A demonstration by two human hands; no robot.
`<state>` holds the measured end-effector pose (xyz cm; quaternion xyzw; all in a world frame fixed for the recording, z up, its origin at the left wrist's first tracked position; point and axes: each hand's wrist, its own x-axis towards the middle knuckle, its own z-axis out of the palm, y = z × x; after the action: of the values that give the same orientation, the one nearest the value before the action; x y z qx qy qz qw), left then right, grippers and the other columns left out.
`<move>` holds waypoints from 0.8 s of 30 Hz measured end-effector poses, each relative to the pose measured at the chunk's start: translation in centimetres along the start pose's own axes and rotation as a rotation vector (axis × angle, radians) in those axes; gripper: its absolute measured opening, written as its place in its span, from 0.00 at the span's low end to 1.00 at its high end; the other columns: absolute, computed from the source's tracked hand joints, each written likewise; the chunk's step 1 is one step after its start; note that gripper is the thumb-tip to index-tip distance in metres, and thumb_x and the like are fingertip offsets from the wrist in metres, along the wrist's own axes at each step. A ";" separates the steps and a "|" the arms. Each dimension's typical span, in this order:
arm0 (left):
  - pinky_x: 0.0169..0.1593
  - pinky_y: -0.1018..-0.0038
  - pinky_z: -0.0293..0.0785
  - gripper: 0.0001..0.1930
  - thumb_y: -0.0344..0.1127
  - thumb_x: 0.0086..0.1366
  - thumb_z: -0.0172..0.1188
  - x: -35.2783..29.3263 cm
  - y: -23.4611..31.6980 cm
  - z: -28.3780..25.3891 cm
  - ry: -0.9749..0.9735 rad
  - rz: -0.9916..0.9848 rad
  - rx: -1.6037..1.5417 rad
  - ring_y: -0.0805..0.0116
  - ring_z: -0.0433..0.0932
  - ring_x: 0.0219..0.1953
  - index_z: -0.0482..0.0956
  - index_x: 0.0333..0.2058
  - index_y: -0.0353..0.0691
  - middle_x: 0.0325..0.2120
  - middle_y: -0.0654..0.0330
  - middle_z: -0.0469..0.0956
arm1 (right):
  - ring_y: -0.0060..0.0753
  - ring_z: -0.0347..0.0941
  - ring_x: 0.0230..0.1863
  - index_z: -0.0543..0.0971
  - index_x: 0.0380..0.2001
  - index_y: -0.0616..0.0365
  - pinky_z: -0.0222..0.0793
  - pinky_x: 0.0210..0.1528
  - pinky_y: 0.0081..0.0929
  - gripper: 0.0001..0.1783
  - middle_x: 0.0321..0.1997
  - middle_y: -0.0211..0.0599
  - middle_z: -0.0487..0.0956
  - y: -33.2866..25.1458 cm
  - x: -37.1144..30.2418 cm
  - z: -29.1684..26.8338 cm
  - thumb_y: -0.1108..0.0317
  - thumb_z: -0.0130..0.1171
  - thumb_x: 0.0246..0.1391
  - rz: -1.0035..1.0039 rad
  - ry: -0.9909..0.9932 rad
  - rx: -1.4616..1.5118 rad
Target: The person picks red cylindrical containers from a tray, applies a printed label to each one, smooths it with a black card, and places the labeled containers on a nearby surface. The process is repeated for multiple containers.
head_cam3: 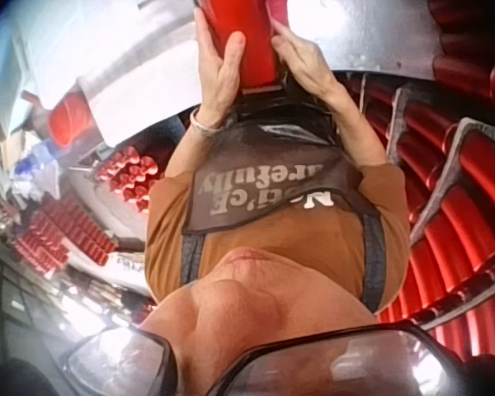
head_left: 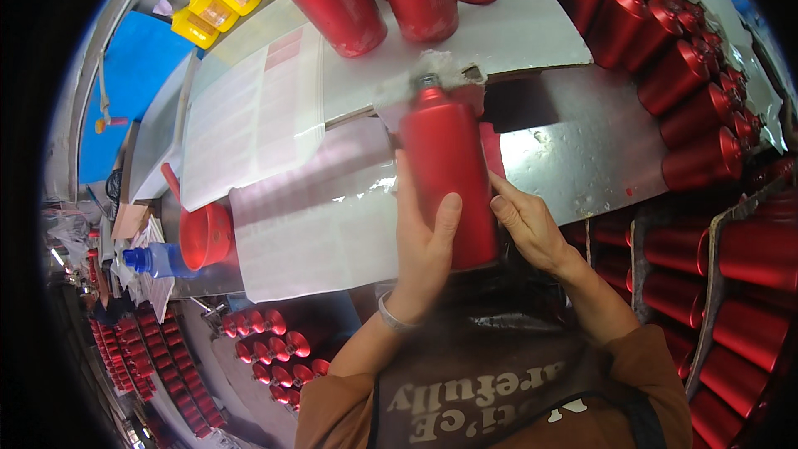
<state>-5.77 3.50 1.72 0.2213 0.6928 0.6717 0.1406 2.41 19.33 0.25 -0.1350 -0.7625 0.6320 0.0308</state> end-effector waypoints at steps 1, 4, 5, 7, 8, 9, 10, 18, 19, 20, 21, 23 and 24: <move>0.73 0.66 0.48 0.40 0.39 0.74 0.55 0.0 0.0 0.0 0.007 0.018 0.029 0.55 0.52 0.74 0.43 0.72 0.26 0.72 0.42 0.50 | 0.46 0.76 0.53 0.64 0.66 0.72 0.68 0.57 0.33 0.31 0.54 0.62 0.77 0.1 0.0 -0.1 0.60 0.51 0.68 0.043 -0.031 0.023; 0.73 0.66 0.47 0.40 0.39 0.74 0.55 -0.1 -0.9 -0.8 -0.006 0.006 -0.038 0.55 0.51 0.74 0.43 0.72 0.25 0.72 0.42 0.50 | 0.42 0.77 0.50 0.66 0.65 0.72 0.70 0.54 0.31 0.30 0.50 0.57 0.80 0.4 -0.1 -0.3 0.61 0.52 0.68 -0.006 -0.018 -0.095; 0.74 0.66 0.46 0.40 0.39 0.74 0.55 -0.2 -1.5 -1.4 -0.022 -0.004 -0.042 0.55 0.49 0.75 0.43 0.72 0.25 0.73 0.43 0.49 | 0.36 0.77 0.44 0.66 0.65 0.71 0.72 0.48 0.29 0.29 0.49 0.52 0.81 0.6 -0.1 -0.3 0.61 0.52 0.69 0.032 -0.020 -0.050; 0.66 0.68 0.63 0.35 0.39 0.72 0.59 -0.8 -2.7 -3.6 0.001 -0.119 -0.057 0.59 0.67 0.64 0.55 0.70 0.28 0.65 0.44 0.65 | 0.24 0.76 0.31 0.67 0.65 0.69 0.75 0.37 0.23 0.29 0.47 0.41 0.82 0.9 -0.5 -0.3 0.61 0.52 0.69 0.119 -0.049 0.124; 0.63 0.68 0.66 0.32 0.39 0.71 0.60 -1.5 -3.1 -5.6 -0.020 -0.151 -0.056 0.61 0.70 0.62 0.60 0.68 0.30 0.63 0.47 0.69 | 0.20 0.75 0.27 0.68 0.66 0.67 0.73 0.32 0.19 0.28 0.49 0.40 0.82 1.1 -0.6 -0.3 0.62 0.52 0.70 0.089 -0.025 0.198; 0.61 0.67 0.70 0.29 0.38 0.71 0.61 -2.0 -3.5 -7.6 0.030 -0.181 0.094 0.64 0.73 0.60 0.66 0.66 0.31 0.60 0.50 0.72 | 0.18 0.73 0.25 0.68 0.65 0.66 0.71 0.29 0.17 0.26 0.48 0.40 0.82 1.2 -0.8 -0.4 0.62 0.51 0.70 0.078 0.015 0.202; 0.62 0.67 0.70 0.26 0.37 0.71 0.62 -2.6 -3.8 -9.3 0.074 -0.212 0.241 0.66 0.72 0.61 0.70 0.63 0.32 0.60 0.53 0.73 | 0.16 0.71 0.23 0.69 0.65 0.65 0.69 0.26 0.15 0.25 0.48 0.40 0.82 1.4 -0.9 -0.5 0.63 0.51 0.71 0.035 0.049 0.233; 0.57 0.63 0.74 0.20 0.30 0.53 0.74 -8.3 -4.4 -11.5 -0.135 0.087 0.894 0.51 0.75 0.56 0.80 0.45 0.38 0.55 0.49 0.76 | 0.13 0.68 0.22 0.75 0.57 0.66 0.65 0.26 0.13 0.20 0.45 0.39 0.84 2.4 -1.2 -1.2 0.62 0.52 0.71 0.000 0.140 0.249; 0.56 0.63 0.74 0.19 0.30 0.53 0.74 -8.3 -4.4 -11.3 -0.145 0.096 0.917 0.51 0.76 0.55 0.80 0.44 0.38 0.55 0.50 0.76 | 0.13 0.68 0.22 0.75 0.57 0.66 0.65 0.27 0.13 0.20 0.45 0.39 0.84 2.4 -1.2 -1.0 0.62 0.52 0.71 -0.009 0.152 0.233; 0.55 0.63 0.74 0.18 0.30 0.53 0.74 -8.1 -4.5 -11.2 -0.155 0.105 0.939 0.51 0.76 0.54 0.80 0.43 0.39 0.54 0.50 0.76 | 0.13 0.67 0.22 0.75 0.57 0.66 0.65 0.27 0.13 0.20 0.45 0.39 0.84 2.4 -1.3 -0.8 0.62 0.53 0.70 -0.032 0.140 0.228; 0.53 0.63 0.75 0.17 0.29 0.53 0.73 -7.9 -4.5 -11.2 -0.143 0.108 0.895 0.52 0.76 0.53 0.80 0.41 0.39 0.53 0.51 0.76 | 0.13 0.67 0.22 0.75 0.57 0.66 0.65 0.27 0.13 0.20 0.45 0.40 0.84 2.4 -1.3 -0.6 0.63 0.53 0.70 -0.016 0.167 0.219; 0.52 0.63 0.75 0.17 0.29 0.52 0.73 -7.5 -4.4 -11.4 -0.151 0.112 0.864 0.51 0.76 0.52 0.80 0.41 0.39 0.53 0.51 0.76 | 0.13 0.67 0.23 0.75 0.57 0.66 0.65 0.27 0.13 0.19 0.45 0.40 0.84 2.4 -1.4 -0.4 0.64 0.54 0.70 -0.015 0.167 0.239; 0.52 0.63 0.75 0.17 0.29 0.52 0.73 -7.4 -4.4 -11.4 -0.143 0.106 0.842 0.50 0.76 0.52 0.80 0.41 0.39 0.53 0.51 0.76 | 0.13 0.67 0.23 0.75 0.57 0.66 0.65 0.28 0.13 0.19 0.45 0.40 0.84 2.3 -1.4 -0.4 0.64 0.54 0.70 -0.010 0.167 0.237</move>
<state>-5.54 -10.06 -2.75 0.3409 0.8826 0.3196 0.0510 4.22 19.73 -1.79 -0.1789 -0.6780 0.7040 0.1129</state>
